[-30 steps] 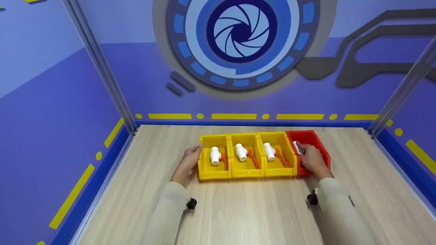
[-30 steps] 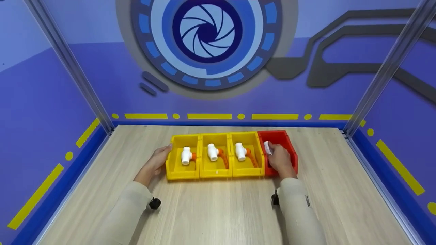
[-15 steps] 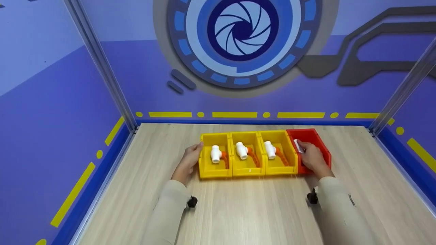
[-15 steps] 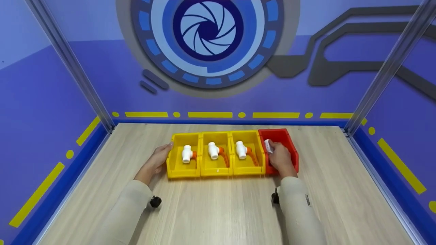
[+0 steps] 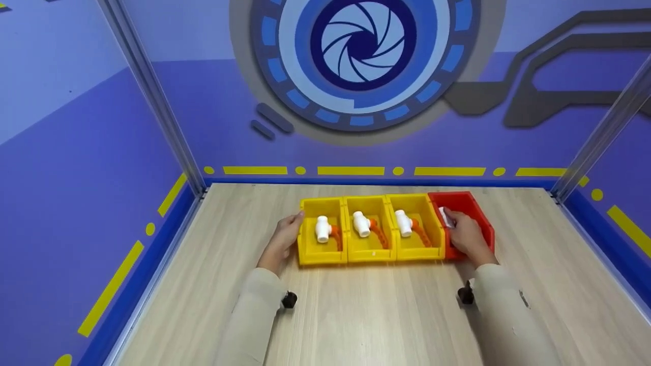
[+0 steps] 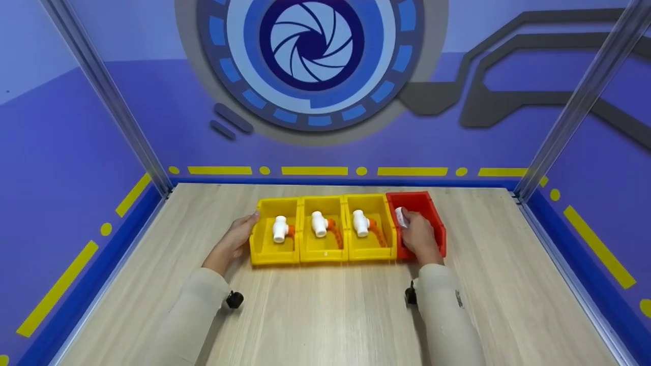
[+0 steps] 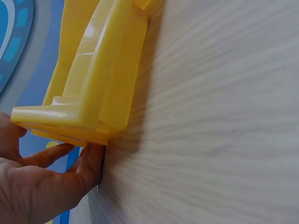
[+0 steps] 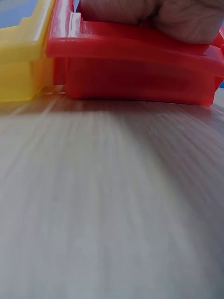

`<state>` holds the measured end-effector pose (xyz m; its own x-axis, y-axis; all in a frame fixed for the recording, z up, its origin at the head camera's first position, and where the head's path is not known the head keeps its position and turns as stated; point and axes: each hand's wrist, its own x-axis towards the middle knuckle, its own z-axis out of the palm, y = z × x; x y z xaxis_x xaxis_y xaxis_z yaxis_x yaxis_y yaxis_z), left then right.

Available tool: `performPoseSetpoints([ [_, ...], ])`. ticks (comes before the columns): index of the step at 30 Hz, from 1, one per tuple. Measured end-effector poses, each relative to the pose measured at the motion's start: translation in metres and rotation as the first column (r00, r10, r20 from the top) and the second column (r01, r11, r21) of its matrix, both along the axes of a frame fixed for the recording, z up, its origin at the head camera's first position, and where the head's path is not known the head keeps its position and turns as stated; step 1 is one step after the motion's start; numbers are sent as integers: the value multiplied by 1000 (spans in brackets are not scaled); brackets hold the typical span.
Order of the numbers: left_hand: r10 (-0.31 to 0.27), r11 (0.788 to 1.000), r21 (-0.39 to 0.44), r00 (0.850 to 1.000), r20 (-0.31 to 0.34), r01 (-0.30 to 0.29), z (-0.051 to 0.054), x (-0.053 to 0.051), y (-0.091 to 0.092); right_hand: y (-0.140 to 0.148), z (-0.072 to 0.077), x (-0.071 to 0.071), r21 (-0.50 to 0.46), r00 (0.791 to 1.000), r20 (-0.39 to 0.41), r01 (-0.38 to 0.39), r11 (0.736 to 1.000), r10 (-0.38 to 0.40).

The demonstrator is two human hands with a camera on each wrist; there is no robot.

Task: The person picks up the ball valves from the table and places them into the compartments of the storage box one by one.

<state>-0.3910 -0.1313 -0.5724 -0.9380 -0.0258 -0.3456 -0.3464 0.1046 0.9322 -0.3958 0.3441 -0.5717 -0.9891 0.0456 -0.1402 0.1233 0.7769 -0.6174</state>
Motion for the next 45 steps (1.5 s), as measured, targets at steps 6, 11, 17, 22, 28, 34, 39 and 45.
performPoseSetpoints([
  [6, -7, 1000, 23, 1000, -5, 7, 0, 1, 0, 0, -3, -2, 20, 999, -44, -14, 1000, 15],
  [11, -1, 1000, 27, 1000, -27, 2, -1, 3, 0, 0, -5, -4, 12, 998, -65, -20, 1000, 21],
  [17, 12, 999, 36, 999, -32, -11, -1, 5, 8, 5, -5, 0, -27, 998, -63, 29, 999, -30],
  [22, 49, 997, 60, 999, -22, -48, 0, 4, 16, 8, -3, 3, -50, 991, -113, 64, 997, -69],
  [28, 112, 992, 66, 994, -8, -111, -2, 9, 17, 7, -4, 4, -117, 983, -126, 121, 986, -136],
  [34, 131, 989, 78, 991, -23, -129, -4, 11, 19, 9, -5, 9, -170, 977, -161, 114, 979, -142],
  [39, 144, 989, 50, 988, -55, -141, -4, 12, 23, 10, -6, 18, -152, 970, -216, 77, 985, -109],
  [45, 147, 987, -55, 985, -88, -152, -4, 18, 28, 14, 0, 33, -155, 969, -227, 67, 986, -101],
])
